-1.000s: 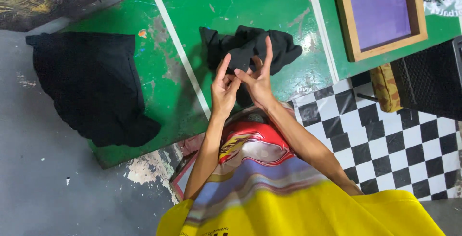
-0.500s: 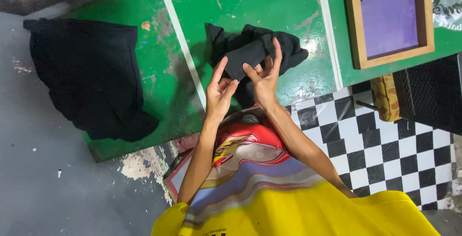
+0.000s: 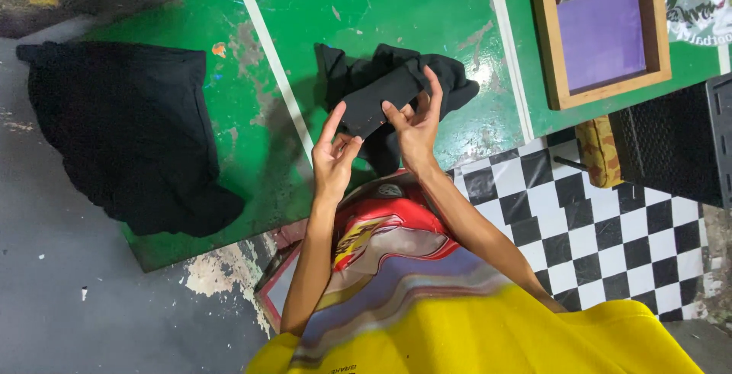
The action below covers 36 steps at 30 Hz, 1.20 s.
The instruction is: The person uses a squeegee to apply purple ink through a screen printing frame onto a black t-shirt. After completing the print, the person removes the frame and folds the t-shirt on the green workbench.
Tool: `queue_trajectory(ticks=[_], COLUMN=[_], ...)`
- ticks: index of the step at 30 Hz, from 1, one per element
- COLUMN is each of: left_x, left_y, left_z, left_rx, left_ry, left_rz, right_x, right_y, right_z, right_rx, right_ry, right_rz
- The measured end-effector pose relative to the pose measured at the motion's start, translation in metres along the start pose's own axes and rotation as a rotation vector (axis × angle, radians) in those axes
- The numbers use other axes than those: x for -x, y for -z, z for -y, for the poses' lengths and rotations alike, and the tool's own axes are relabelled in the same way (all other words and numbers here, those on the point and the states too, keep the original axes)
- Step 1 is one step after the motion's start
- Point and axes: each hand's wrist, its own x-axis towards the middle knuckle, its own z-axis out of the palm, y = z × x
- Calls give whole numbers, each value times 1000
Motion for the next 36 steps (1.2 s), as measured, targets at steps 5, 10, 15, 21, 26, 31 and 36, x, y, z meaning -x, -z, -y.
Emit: queue_trajectory(ticks=[5, 10, 15, 21, 26, 31, 36], left_x=[1, 1, 2, 4, 7, 7, 8], left_y=[0, 4, 0, -3, -6, 3, 4], left_z=[-7, 5, -12, -27, -37, -24, -24], left_rx=[32, 52, 43, 43, 52, 29, 5], left_ry=[-9, -19, -33, -16, -10, -16, -12], left_rz=[-18, -27, -20, -20, -22, -36, -70], right_x=[-12, -12, -13, -15, -17, -23, -25], right_y=[14, 14, 13, 17, 16, 26, 29], right_z=[-13, -6, -10, -14, -12, -23, -25], right_rx=[45, 113, 142, 168, 194, 204, 206], right_ry=[28, 42, 66, 84, 98, 96, 121], right_rz=[-10, -25, -42, -89, -100, -120, -176])
